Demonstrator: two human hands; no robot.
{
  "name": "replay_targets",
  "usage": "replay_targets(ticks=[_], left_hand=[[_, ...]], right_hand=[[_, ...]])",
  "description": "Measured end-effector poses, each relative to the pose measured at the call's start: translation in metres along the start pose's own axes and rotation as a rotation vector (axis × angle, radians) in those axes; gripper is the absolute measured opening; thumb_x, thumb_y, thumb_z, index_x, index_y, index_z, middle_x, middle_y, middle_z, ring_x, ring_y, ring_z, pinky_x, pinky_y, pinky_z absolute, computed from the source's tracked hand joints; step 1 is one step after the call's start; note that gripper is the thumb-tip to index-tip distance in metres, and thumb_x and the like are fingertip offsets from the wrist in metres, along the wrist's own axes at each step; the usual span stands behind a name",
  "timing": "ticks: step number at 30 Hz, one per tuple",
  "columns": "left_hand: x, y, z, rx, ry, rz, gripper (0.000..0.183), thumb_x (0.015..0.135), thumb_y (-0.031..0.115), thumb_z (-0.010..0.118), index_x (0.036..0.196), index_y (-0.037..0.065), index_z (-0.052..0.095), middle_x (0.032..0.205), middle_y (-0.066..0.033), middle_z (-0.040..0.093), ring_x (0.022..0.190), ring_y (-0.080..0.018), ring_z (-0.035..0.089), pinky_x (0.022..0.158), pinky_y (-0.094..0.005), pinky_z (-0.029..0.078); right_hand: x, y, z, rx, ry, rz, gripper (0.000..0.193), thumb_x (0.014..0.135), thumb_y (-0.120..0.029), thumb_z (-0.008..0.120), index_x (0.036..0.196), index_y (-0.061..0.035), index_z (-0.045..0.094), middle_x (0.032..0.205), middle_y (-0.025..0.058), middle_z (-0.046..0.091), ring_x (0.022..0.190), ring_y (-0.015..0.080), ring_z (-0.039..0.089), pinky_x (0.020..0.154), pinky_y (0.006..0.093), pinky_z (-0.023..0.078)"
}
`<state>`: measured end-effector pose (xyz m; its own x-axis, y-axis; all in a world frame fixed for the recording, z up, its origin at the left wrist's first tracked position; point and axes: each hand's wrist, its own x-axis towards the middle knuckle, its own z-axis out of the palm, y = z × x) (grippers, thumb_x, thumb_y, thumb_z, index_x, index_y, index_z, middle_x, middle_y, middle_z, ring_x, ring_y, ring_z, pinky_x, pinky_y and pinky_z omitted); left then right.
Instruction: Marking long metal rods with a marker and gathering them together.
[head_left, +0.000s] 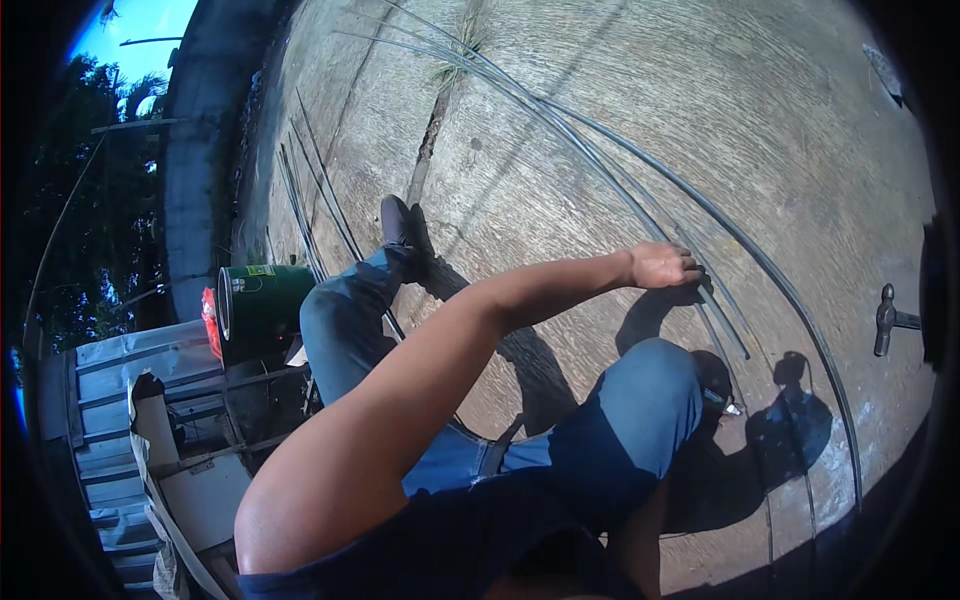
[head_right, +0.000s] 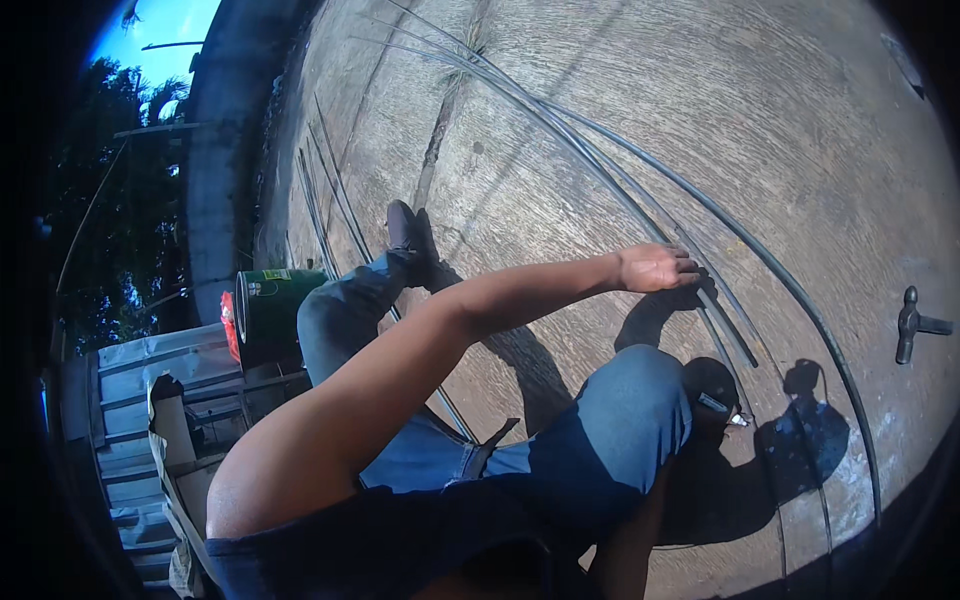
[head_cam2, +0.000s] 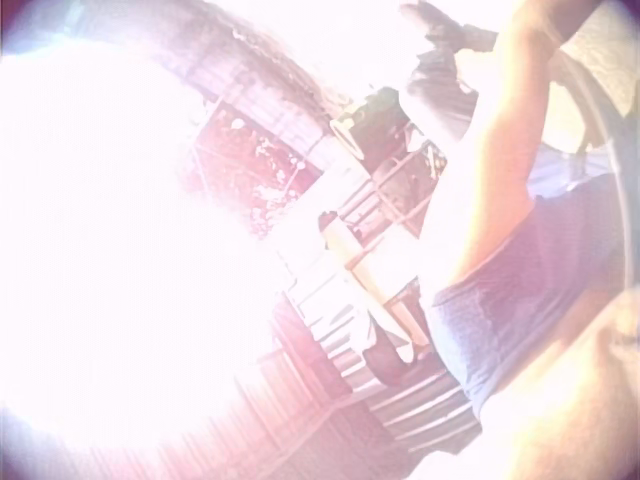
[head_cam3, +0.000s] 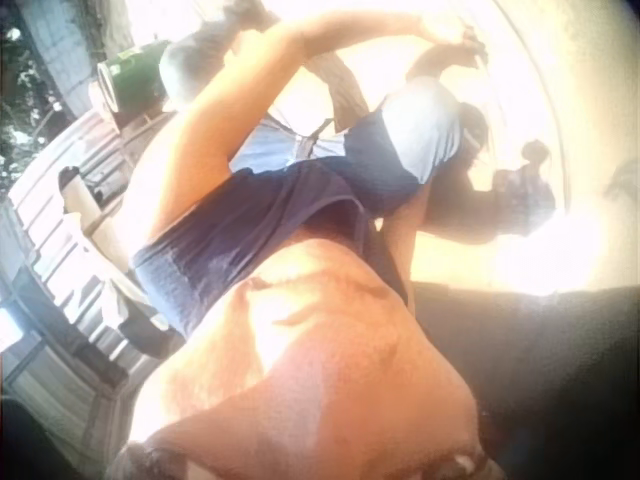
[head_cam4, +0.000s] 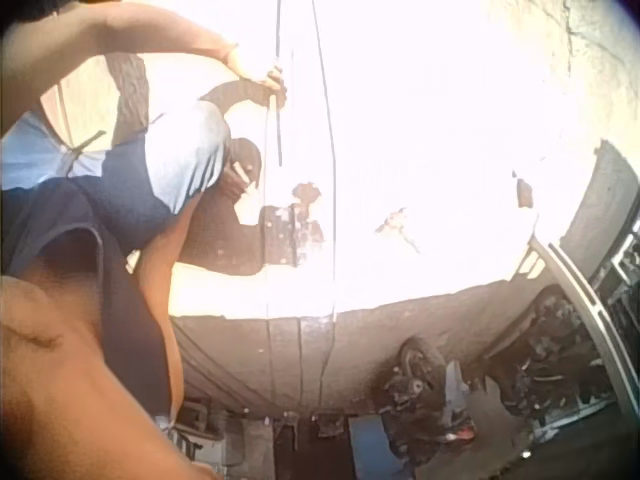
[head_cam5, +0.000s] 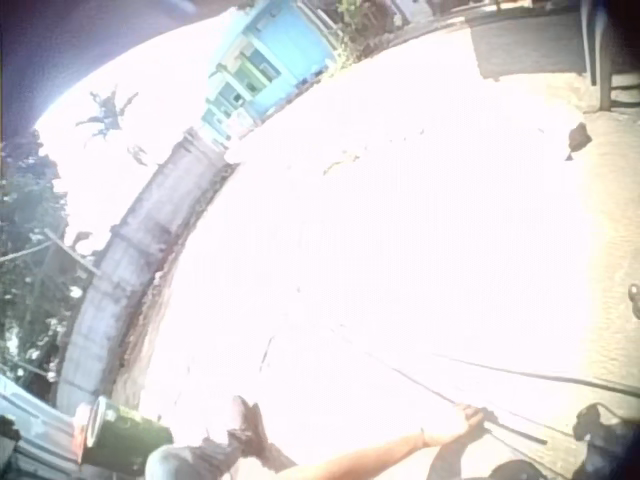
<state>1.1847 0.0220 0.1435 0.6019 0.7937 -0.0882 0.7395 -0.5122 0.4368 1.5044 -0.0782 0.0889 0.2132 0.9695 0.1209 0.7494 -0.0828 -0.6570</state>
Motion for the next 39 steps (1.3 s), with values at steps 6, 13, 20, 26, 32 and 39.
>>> replay_targets(ticks=[6, 13, 20, 26, 32, 39], left_hand=[[0.012, 0.035, -0.004, -0.001, -0.011, -0.039, 0.037, 0.088, 0.013, 0.05, 0.122, -0.002, 0.055, 0.116, -0.0203, 0.06, 0.107, -0.0347, 0.059, 0.09, -0.04, 0.052], [0.055, 0.131, 0.046, -0.03, 0.078, 0.113, 0.038, 0.082, 0.012, 0.053, 0.118, -0.002, 0.058, 0.109, -0.0182, 0.064, 0.106, -0.0323, 0.061, 0.087, -0.0364, 0.053], [0.111, 0.207, 0.071, -0.214, 0.417, 0.222, 0.034, 0.087, 0.024, 0.066, 0.113, 0.003, 0.06, 0.113, -0.0122, 0.062, 0.108, -0.0298, 0.057, 0.093, -0.0406, 0.048], [0.042, 0.103, 0.066, 0.086, 0.342, 0.06, 0.044, 0.091, 0.02, 0.063, 0.128, 0.0, 0.054, 0.122, -0.0231, 0.054, 0.114, -0.0416, 0.051, 0.097, -0.0492, 0.042], [-0.04, 0.022, 0.073, 0.237, 0.103, 0.018, 0.051, 0.093, 0.026, 0.058, 0.137, 0.003, 0.045, 0.129, -0.0259, 0.048, 0.121, -0.0461, 0.044, 0.103, -0.0528, 0.036], [-0.028, 0.025, 0.074, 0.167, 0.23, 0.017, 0.027, 0.089, 0.014, 0.057, 0.116, 0.007, 0.061, 0.109, -0.0131, 0.061, 0.102, -0.0346, 0.057, 0.089, -0.0446, 0.046]], right_hand=[[0.02, 0.01, -0.052, 0.161, -0.071, -0.135, 0.033, 0.087, -0.016, 0.069, 0.114, -0.0007, 0.057, 0.107, 0.0163, 0.061, 0.098, 0.032, 0.059, 0.086, 0.0426, 0.047], [0.044, 0.03, -0.108, 0.123, -0.024, -0.224, 0.032, 0.087, -0.017, 0.069, 0.112, -0.0012, 0.058, 0.104, 0.0155, 0.062, 0.097, 0.031, 0.06, 0.086, 0.0419, 0.048], [0.069, 0.06, -0.159, -0.195, 0.207, -0.296, 0.026, 0.083, -0.011, 0.071, 0.107, -0.0037, 0.063, 0.093, 0.0122, 0.067, 0.091, 0.0283, 0.065, 0.085, 0.0401, 0.049], [0.037, 0.103, -0.119, 0.167, -0.162, -0.328, 0.044, 0.072, 0.0, 0.066, 0.114, -0.0088, 0.059, 0.096, 0.0167, 0.06, 0.096, 0.0339, 0.059, 0.082, 0.0415, 0.047], [-0.006, 0.094, -0.08, -0.037, -0.494, -0.215, 0.047, 0.08, 0.002, 0.061, 0.122, -0.0193, 0.057, 0.134, 0.0193, 0.053, 0.137, 0.0367, 0.036, 0.111, 0.0486, 0.034], [0.005, 0.09, -0.082, -0.078, -0.277, -0.436, 0.047, 0.073, 0.003, 0.065, 0.116, -0.0129, 0.058, 0.106, 0.0137, 0.062, 0.117, 0.0336, 0.051, 0.106, 0.0476, 0.036]])
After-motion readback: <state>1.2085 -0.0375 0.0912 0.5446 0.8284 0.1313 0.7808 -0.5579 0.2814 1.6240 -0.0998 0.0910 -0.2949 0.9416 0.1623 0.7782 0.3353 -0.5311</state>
